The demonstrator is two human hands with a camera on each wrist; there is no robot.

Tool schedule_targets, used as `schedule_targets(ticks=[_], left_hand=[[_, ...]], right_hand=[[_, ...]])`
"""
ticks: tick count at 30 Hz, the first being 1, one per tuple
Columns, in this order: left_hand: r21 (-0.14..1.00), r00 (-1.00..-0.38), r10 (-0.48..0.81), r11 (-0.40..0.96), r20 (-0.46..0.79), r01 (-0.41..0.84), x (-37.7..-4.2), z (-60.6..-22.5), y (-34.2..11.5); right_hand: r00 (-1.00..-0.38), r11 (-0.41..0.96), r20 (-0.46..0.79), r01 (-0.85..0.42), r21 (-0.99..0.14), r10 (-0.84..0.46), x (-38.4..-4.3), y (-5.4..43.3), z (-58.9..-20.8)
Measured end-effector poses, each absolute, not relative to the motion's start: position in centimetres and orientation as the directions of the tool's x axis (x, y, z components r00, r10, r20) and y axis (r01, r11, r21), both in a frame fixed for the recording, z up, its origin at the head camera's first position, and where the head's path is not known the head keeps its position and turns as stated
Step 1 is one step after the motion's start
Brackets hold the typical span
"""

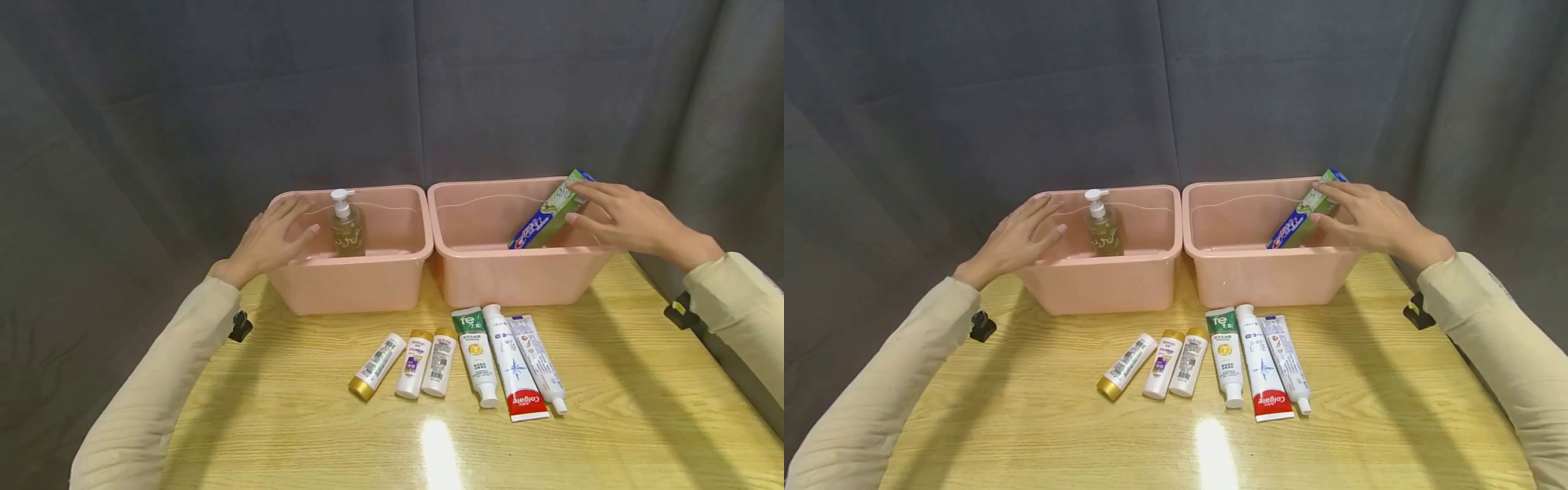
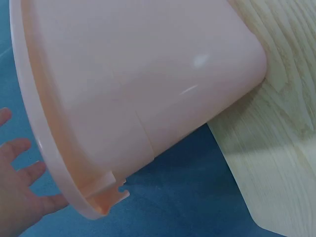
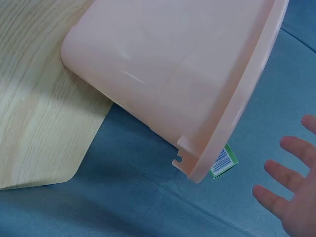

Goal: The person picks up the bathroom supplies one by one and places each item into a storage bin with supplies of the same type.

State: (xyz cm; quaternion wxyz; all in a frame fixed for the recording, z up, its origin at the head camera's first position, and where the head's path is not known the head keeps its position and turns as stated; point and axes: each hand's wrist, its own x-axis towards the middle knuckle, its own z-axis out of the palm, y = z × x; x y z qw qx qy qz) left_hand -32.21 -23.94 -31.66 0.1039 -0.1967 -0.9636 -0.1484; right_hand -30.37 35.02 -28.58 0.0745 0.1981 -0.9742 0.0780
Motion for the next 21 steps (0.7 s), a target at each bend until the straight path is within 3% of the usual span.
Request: schedule_targets(ticks=[21], left_hand=[[0.213,-0.809,0.453,0.807,0.376,0.551,-32.2,-31.9,-22.8]], right_hand=[[-0.908,0.906,0.184,-0.402,-0.13,-0.377,-29.2,35.2,-28.5]])
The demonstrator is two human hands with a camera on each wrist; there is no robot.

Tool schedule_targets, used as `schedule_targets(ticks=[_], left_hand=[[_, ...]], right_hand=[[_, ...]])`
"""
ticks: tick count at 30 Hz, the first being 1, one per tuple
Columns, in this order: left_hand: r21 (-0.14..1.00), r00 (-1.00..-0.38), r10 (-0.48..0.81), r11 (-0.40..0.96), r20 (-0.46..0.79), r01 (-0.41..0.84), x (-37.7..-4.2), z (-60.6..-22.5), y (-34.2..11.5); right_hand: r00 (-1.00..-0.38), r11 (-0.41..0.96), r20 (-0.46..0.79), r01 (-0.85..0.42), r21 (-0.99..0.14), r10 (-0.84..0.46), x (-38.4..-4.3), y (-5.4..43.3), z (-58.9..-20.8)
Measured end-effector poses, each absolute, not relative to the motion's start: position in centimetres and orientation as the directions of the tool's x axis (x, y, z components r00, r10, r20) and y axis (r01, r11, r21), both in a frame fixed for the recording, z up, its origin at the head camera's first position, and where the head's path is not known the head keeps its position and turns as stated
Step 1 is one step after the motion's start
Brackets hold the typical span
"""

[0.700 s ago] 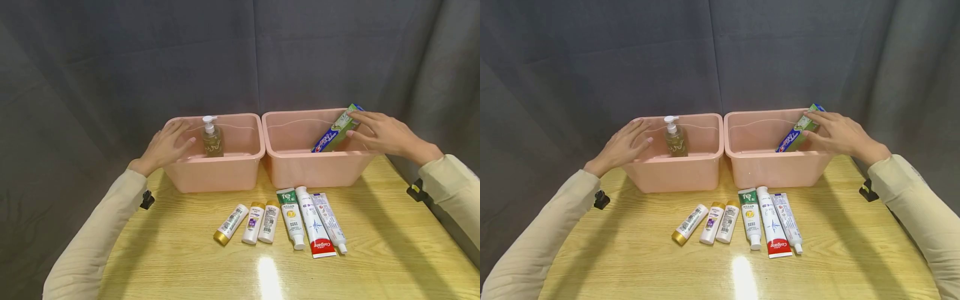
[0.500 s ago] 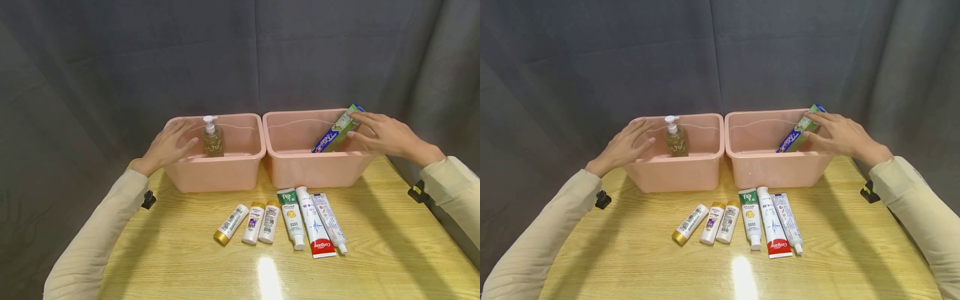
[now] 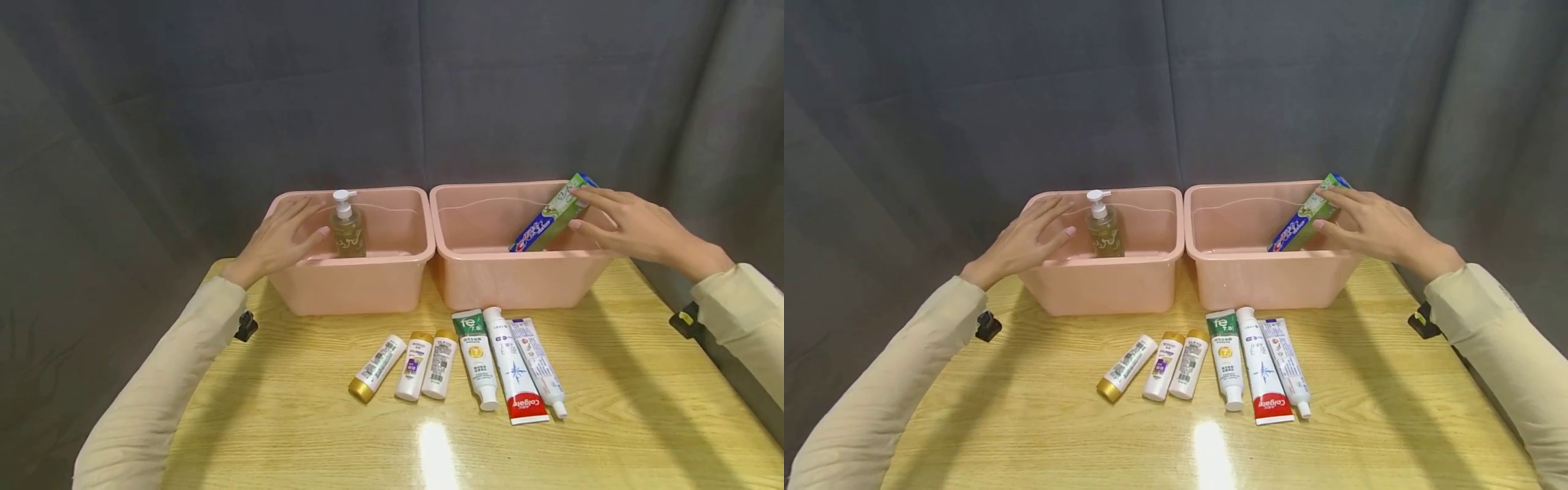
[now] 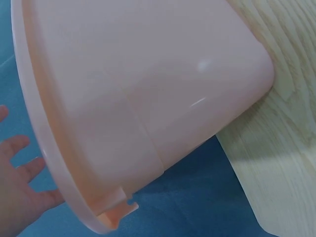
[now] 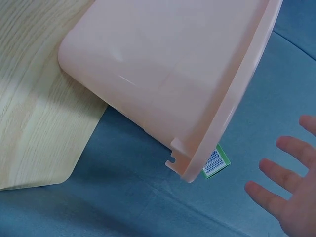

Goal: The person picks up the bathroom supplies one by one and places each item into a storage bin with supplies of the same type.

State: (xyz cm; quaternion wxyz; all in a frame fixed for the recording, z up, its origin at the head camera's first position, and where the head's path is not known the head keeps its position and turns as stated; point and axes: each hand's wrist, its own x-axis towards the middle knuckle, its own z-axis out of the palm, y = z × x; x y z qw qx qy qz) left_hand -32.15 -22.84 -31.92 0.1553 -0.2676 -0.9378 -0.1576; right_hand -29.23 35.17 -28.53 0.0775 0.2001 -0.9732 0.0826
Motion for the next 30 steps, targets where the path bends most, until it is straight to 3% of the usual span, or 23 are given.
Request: schedule_targets(ticks=[8,30], left_hand=[[0.16,-0.77,0.498,0.789,0.4,0.593,-32.4,-31.9,-22.4],[0.157,-0.765,0.497,0.787,0.41,0.596,-32.5,-31.9,-21.2]], right_hand=[[-0.894,0.9,0.198,-0.425,-0.094,-0.401,-29.0,35.3,-28.4],[-0.874,0.882,0.219,-0.461,-0.093,-0.434,-27.8,34.8,-28.8]])
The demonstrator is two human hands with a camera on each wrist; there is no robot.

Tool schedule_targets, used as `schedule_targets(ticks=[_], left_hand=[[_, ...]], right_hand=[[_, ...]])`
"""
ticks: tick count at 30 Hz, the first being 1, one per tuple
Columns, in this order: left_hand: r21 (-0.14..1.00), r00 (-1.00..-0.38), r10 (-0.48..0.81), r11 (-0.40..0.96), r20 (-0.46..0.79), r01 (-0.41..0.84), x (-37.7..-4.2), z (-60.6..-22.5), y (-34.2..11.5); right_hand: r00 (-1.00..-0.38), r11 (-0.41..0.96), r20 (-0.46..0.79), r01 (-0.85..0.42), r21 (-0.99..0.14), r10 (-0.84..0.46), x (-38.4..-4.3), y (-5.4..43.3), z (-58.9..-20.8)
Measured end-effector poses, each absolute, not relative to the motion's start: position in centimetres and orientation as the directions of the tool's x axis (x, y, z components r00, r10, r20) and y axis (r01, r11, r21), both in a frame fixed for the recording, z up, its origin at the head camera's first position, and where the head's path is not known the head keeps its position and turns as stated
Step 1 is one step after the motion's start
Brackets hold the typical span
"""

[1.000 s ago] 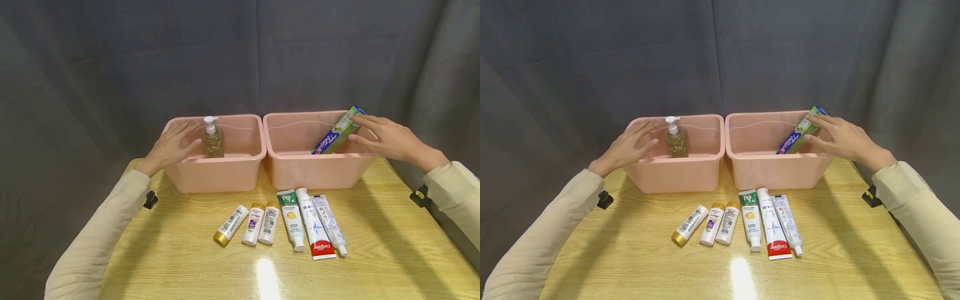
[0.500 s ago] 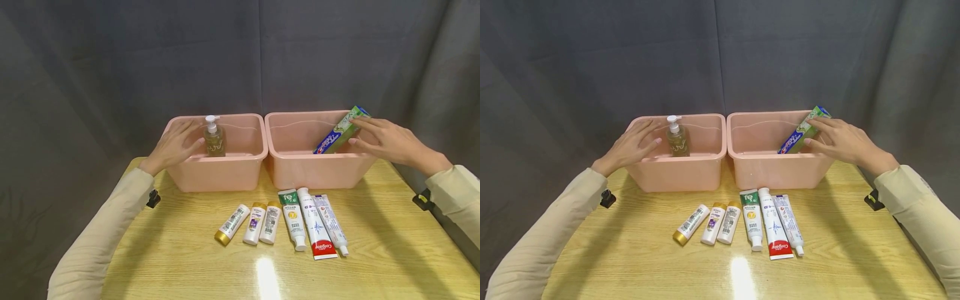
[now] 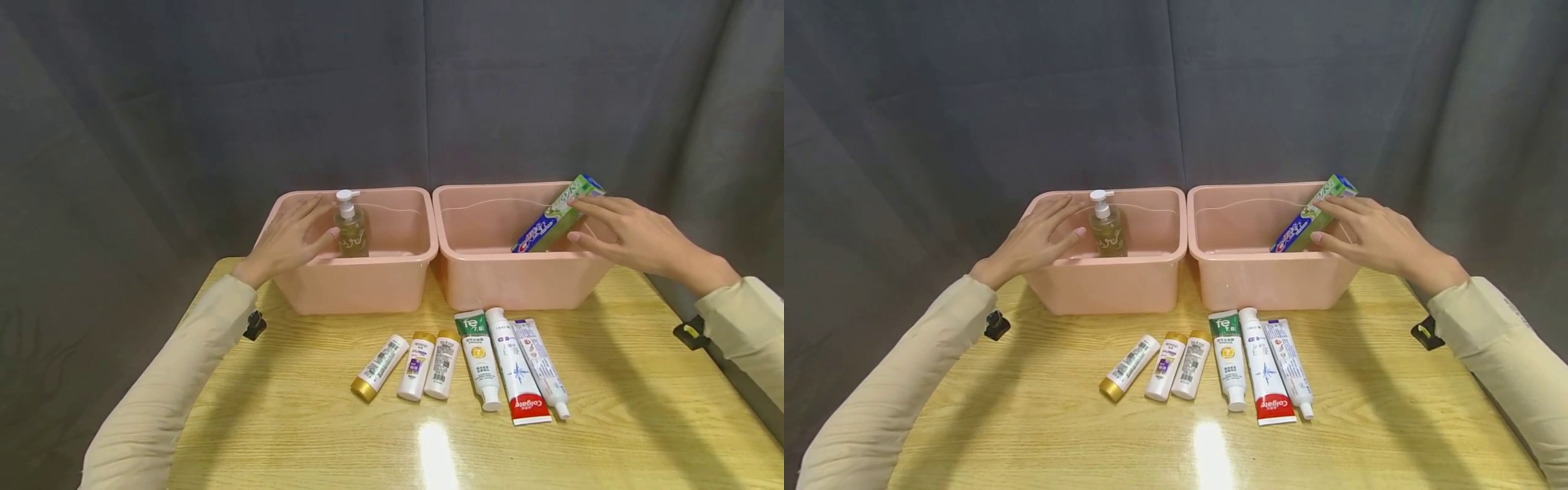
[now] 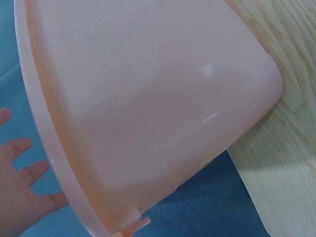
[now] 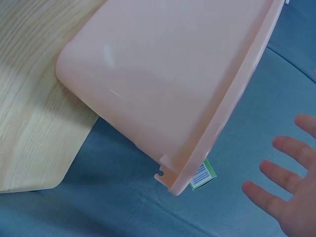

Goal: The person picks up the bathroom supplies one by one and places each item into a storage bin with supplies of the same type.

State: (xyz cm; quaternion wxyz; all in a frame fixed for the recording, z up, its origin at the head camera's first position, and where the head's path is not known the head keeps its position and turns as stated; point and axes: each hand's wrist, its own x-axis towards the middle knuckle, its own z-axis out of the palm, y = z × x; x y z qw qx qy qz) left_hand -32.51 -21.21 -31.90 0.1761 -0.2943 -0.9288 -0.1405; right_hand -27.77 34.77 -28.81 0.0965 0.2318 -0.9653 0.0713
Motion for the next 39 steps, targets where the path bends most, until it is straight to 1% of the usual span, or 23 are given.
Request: schedule_targets(ticks=[2,6,9,14,20,30,37,39], left_hand=[[0.175,-0.777,0.488,0.791,0.398,0.587,-32.5,-31.9,-21.2],[0.253,-0.812,0.463,0.789,0.356,0.56,-32.5,-32.1,-21.1],[0.29,-0.816,0.463,0.775,0.347,0.562,-32.6,-32.2,-20.9],[0.266,-0.792,0.482,0.762,0.375,0.59,-32.6,-32.2,-20.5],[0.269,-0.801,0.48,0.768,0.359,0.581,-32.6,-32.1,-20.1],[0.258,-0.817,0.472,0.788,0.331,0.559,-32.6,-32.0,-19.4],[0.277,-0.828,0.475,0.787,0.299,0.551,-32.6,-32.2,-19.2],[0.284,-0.83,0.475,0.785,0.294,0.55,-32.6,-32.2,-19.1]], right_hand=[[-0.875,0.883,0.219,-0.459,-0.094,-0.431,-27.7,34.7,-28.8],[-0.885,0.89,0.205,-0.444,-0.103,-0.418,-27.3,34.6,-28.8],[-0.889,0.893,0.199,-0.437,-0.105,-0.411,-27.0,34.5,-28.9],[-0.884,0.892,0.218,-0.442,-0.098,-0.414,-26.6,34.4,-29.0],[-0.882,0.889,0.222,-0.446,-0.105,-0.416,-26.0,34.2,-29.1],[-0.85,0.87,0.275,-0.486,-0.082,-0.449,-25.7,33.9,-29.3],[-0.804,0.834,0.313,-0.548,-0.059,-0.506,-25.7,33.5,-29.8],[-0.8,0.831,0.32,-0.553,-0.063,-0.509,-25.6,33.4,-29.8]])
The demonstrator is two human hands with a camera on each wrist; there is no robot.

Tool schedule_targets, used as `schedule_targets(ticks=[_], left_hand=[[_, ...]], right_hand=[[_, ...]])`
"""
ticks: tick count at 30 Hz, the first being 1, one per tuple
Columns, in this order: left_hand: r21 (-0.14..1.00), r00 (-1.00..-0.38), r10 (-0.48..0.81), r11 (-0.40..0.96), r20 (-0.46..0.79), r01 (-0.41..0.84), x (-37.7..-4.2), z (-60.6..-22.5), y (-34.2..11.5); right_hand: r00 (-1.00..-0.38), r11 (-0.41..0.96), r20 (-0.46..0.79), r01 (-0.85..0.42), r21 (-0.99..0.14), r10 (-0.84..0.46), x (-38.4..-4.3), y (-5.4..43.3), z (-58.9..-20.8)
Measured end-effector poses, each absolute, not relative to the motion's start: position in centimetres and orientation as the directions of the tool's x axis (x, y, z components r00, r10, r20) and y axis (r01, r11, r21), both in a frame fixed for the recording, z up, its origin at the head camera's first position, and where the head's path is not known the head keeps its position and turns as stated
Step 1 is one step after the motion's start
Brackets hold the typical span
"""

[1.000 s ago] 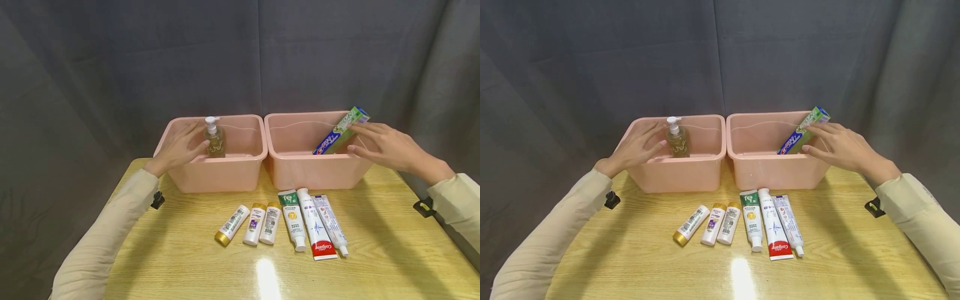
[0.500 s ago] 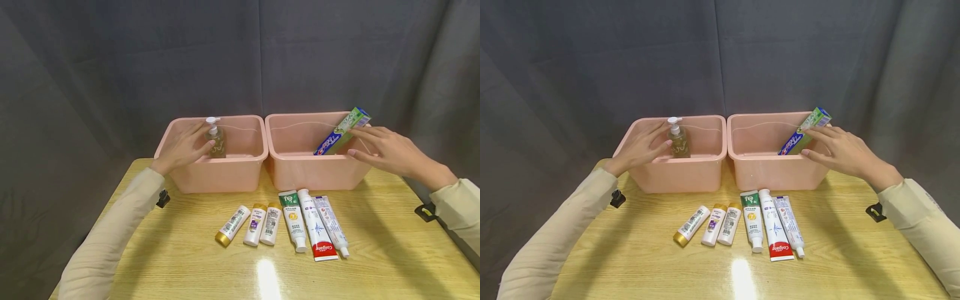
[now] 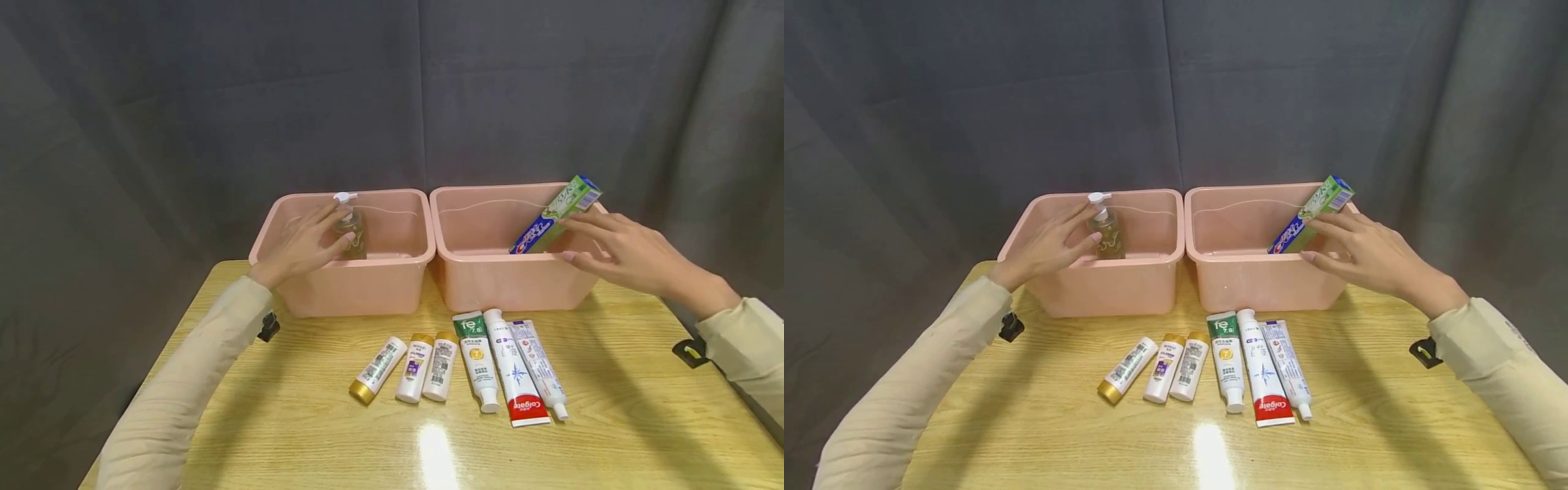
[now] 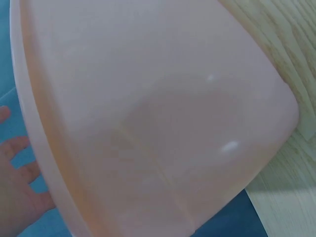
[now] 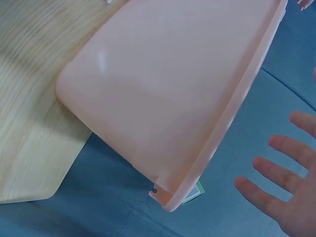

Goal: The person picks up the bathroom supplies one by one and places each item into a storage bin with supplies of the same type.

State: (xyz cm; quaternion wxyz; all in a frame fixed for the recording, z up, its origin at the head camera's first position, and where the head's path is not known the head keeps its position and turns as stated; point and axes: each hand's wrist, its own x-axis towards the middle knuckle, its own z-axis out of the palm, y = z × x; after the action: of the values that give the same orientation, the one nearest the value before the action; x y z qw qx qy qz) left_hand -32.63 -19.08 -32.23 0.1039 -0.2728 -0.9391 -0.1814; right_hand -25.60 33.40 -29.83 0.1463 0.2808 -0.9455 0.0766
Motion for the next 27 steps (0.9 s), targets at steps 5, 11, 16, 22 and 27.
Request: schedule_targets(ticks=[5,11,16,22,27], left_hand=[[0.27,-0.823,0.489,0.783,0.289,0.56,-32.6,-32.3,-18.7],[0.243,-0.811,0.506,0.781,0.294,0.575,-32.6,-32.1,-18.2],[0.278,-0.801,0.524,0.755,0.289,0.594,-32.7,-32.2,-18.1],[0.257,-0.79,0.535,0.752,0.3,0.607,-32.6,-32.4,-18.0],[0.252,-0.789,0.538,0.753,0.297,0.608,-32.6,-32.4,-17.9]], right_hand=[[-0.809,0.833,0.316,-0.545,-0.091,-0.495,-24.9,33.3,-30.0],[-0.786,0.813,0.341,-0.575,-0.093,-0.516,-24.1,33.1,-30.3],[-0.773,0.801,0.351,-0.591,-0.095,-0.529,-23.8,32.9,-30.4],[-0.782,0.795,0.333,-0.593,-0.132,-0.527,-23.3,32.5,-30.6],[-0.801,0.794,0.304,-0.581,-0.182,-0.516,-22.8,32.0,-30.7]])
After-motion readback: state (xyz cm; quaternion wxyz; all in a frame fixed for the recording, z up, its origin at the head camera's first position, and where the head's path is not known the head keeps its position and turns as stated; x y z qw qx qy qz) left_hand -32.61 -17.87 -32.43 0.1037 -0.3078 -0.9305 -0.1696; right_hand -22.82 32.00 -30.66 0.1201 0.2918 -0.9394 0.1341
